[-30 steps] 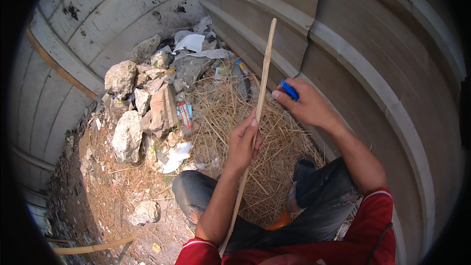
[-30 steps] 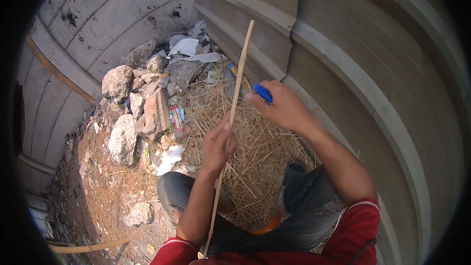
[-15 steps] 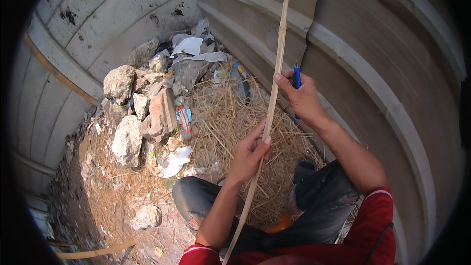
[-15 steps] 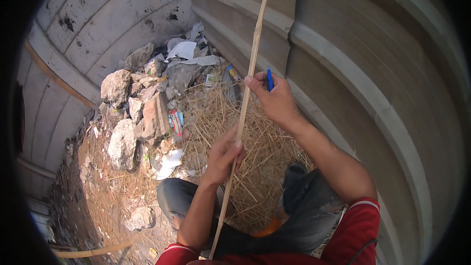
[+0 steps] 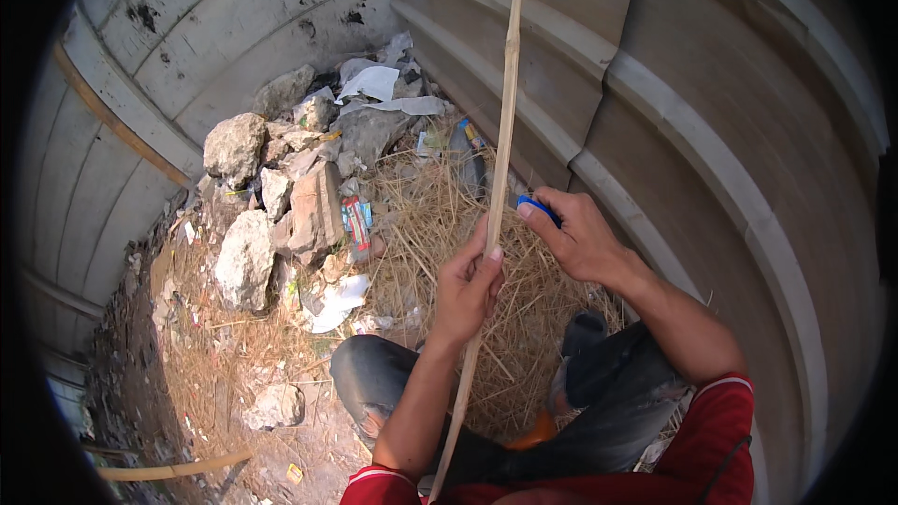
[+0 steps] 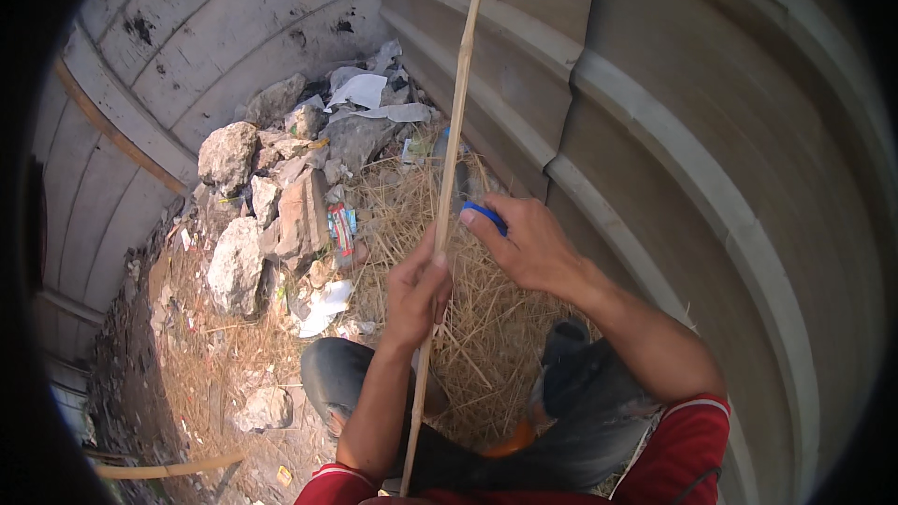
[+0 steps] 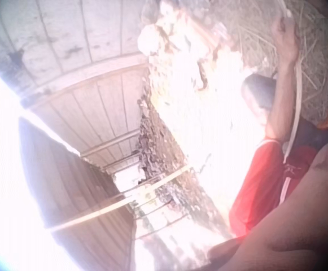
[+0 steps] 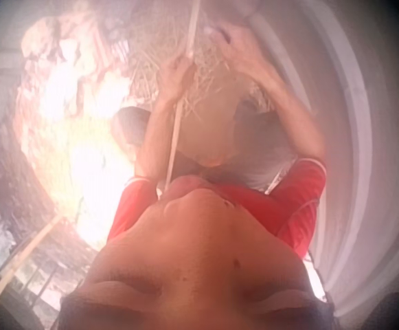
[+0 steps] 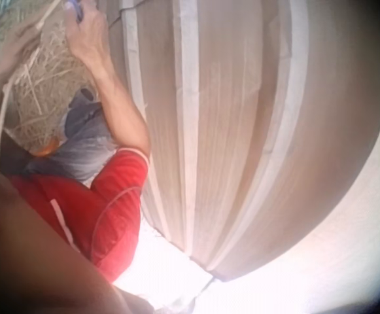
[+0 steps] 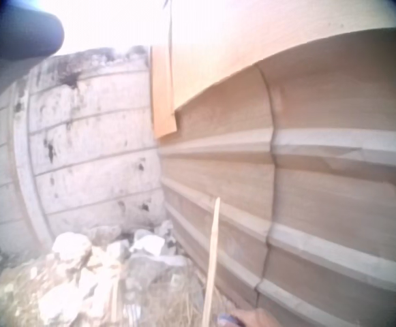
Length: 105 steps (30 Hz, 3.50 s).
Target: The person sits on the ground and uses a utility knife to shave thin strips off a long wooden stick. They hold the stick with their left hand and scrape the blade along its length with their right hand, producing wood shavings.
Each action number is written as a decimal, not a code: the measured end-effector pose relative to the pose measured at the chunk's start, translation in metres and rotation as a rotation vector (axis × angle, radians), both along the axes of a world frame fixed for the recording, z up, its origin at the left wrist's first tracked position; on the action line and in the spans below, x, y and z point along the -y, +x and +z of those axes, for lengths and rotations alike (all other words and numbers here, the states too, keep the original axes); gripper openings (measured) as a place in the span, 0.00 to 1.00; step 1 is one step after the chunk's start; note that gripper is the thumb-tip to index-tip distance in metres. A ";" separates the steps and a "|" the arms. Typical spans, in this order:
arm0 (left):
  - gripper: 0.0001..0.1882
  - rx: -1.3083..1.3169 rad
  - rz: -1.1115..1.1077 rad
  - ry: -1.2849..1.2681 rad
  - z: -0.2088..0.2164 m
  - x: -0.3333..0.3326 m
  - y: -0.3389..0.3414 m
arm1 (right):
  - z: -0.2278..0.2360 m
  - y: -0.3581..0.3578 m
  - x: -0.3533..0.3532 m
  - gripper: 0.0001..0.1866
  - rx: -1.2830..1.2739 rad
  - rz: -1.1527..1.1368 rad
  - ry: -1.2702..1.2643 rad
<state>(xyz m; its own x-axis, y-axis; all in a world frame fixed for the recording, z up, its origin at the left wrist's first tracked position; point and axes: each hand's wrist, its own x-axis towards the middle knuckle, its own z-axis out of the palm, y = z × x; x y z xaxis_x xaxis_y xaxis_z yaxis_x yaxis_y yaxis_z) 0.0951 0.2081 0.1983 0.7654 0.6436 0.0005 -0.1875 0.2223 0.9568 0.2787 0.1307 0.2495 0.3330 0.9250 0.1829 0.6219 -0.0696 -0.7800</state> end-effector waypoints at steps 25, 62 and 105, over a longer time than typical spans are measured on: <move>0.29 -0.033 0.029 0.090 -0.002 0.001 0.001 | -0.011 -0.008 -0.001 0.26 0.395 0.125 -0.071; 0.29 -0.129 -0.183 0.219 -0.029 0.033 -0.009 | -0.014 0.112 -0.001 0.32 0.226 -0.508 0.273; 0.34 0.455 1.119 0.221 0.018 0.062 -0.009 | -0.013 -0.058 -0.039 0.28 -1.153 0.210 -0.199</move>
<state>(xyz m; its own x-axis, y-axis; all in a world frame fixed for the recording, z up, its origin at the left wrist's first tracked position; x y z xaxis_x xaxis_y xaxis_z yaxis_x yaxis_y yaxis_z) 0.0859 0.1462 0.2165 -0.3074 0.8976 0.3160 -0.4975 -0.4347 0.7507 0.2204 0.1701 0.2361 0.0455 0.9593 -0.2787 -0.4261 -0.2337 -0.8740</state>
